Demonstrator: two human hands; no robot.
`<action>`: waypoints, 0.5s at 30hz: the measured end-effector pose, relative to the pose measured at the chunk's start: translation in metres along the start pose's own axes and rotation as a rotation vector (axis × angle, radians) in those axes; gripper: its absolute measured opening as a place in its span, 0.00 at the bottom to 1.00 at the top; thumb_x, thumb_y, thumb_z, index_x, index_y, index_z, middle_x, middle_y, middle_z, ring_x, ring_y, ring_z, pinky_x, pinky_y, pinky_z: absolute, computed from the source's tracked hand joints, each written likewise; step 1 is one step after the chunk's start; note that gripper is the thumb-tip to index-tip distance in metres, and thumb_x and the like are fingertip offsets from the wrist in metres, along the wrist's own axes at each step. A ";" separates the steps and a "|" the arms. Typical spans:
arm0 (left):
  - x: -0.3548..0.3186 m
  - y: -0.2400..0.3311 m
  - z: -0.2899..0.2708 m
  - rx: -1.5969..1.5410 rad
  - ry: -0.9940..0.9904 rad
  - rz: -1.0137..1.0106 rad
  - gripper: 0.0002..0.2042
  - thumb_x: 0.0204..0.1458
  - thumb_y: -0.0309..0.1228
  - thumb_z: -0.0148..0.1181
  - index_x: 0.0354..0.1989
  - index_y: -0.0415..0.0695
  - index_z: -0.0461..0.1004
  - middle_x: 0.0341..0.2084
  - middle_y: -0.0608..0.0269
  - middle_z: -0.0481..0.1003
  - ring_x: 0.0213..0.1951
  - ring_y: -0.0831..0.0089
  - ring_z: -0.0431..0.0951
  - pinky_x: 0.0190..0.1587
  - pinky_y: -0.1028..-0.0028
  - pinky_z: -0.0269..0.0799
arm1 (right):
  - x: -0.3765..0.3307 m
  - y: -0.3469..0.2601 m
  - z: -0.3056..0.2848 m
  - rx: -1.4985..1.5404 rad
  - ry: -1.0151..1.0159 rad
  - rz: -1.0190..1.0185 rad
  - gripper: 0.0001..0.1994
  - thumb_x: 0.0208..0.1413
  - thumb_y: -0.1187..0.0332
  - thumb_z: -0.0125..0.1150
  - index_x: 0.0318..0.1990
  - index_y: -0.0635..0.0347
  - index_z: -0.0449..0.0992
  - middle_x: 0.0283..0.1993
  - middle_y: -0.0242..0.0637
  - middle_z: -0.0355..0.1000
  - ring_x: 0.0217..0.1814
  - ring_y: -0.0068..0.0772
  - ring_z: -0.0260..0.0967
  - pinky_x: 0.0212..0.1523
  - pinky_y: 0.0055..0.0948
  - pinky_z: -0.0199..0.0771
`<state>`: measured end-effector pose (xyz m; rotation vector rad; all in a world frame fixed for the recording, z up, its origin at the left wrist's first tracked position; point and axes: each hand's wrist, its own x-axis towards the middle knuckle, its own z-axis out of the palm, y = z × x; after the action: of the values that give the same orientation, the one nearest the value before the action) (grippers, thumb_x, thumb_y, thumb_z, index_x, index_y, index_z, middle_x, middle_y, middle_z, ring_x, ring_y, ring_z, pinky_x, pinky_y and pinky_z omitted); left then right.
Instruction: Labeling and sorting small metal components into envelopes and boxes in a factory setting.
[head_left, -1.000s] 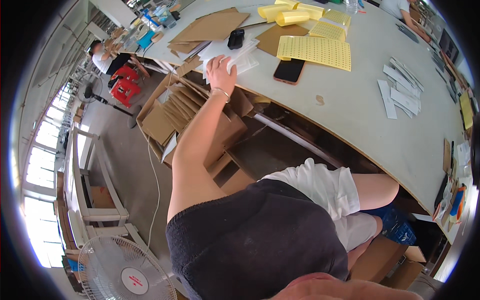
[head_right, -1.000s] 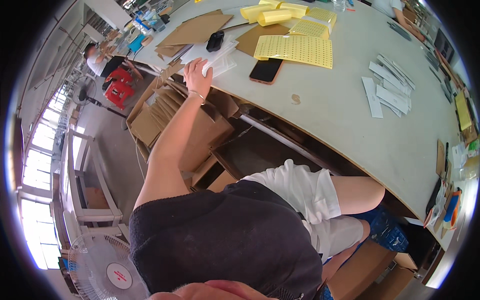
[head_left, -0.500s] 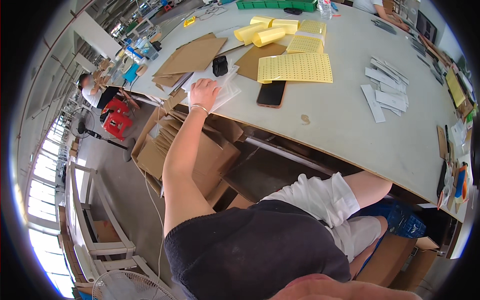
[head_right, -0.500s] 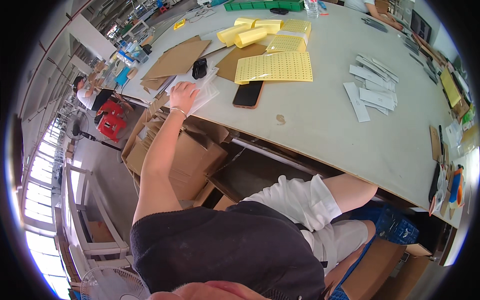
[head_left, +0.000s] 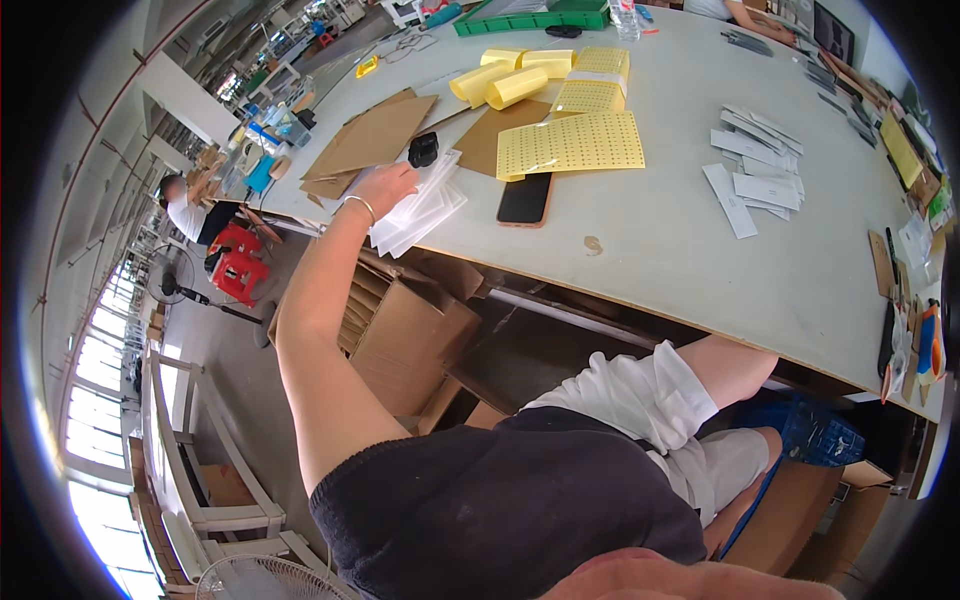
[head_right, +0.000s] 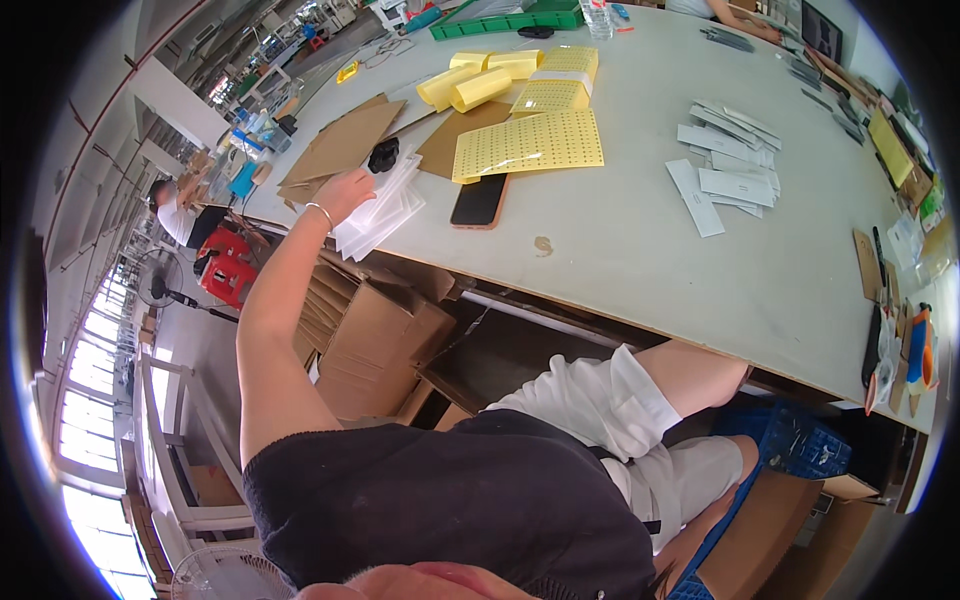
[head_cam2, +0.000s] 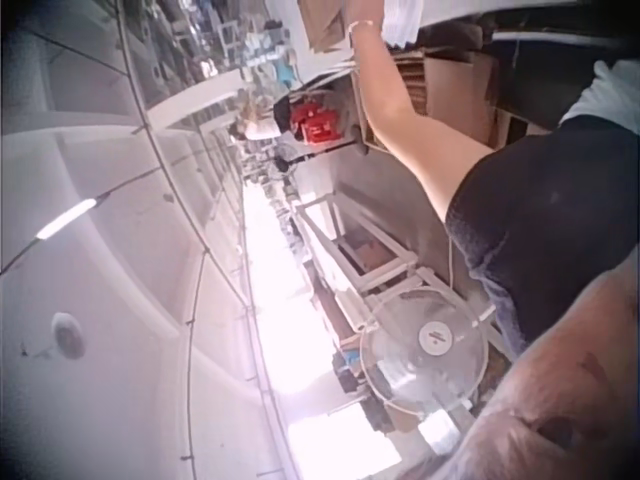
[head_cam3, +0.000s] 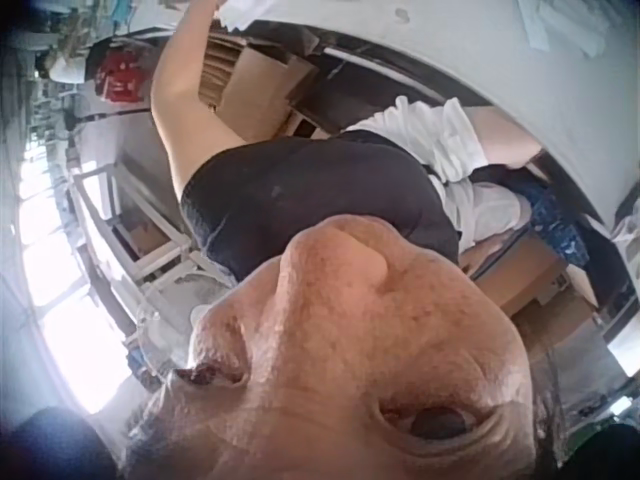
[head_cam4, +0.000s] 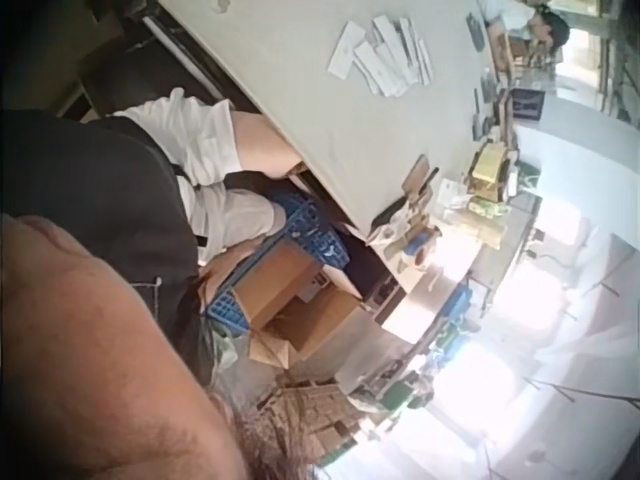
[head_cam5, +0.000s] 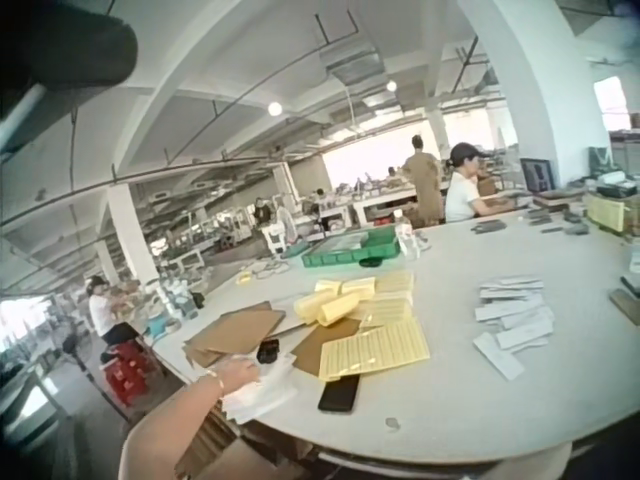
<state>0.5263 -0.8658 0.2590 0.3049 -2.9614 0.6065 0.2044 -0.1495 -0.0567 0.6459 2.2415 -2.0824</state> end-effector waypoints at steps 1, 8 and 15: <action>0.002 -0.001 -0.004 0.005 -0.011 -0.003 0.10 0.49 0.35 0.57 0.32 0.43 0.66 0.30 0.58 0.66 0.35 0.59 0.71 0.37 0.65 0.69 | 0.000 0.001 0.000 0.002 -0.005 0.002 0.25 0.59 0.66 0.50 0.62 0.60 0.54 0.60 0.43 0.61 0.63 0.34 0.56 0.64 0.30 0.53; 0.011 0.001 -0.011 -0.028 -0.109 0.140 0.10 0.49 0.34 0.58 0.31 0.43 0.66 0.30 0.57 0.68 0.34 0.57 0.71 0.37 0.63 0.69 | -0.001 0.005 -0.005 0.012 0.002 0.007 0.25 0.59 0.65 0.50 0.62 0.61 0.55 0.60 0.43 0.62 0.63 0.34 0.57 0.64 0.30 0.53; 0.016 0.008 -0.035 0.043 0.082 0.001 0.07 0.49 0.32 0.57 0.29 0.44 0.67 0.27 0.58 0.68 0.31 0.58 0.72 0.33 0.64 0.70 | -0.004 0.011 -0.013 0.021 0.006 0.022 0.24 0.59 0.64 0.50 0.61 0.62 0.57 0.59 0.43 0.62 0.62 0.35 0.57 0.64 0.30 0.53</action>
<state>0.5107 -0.8469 0.2906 0.2758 -2.8740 0.6672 0.2147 -0.1374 -0.0648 0.6753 2.2078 -2.1001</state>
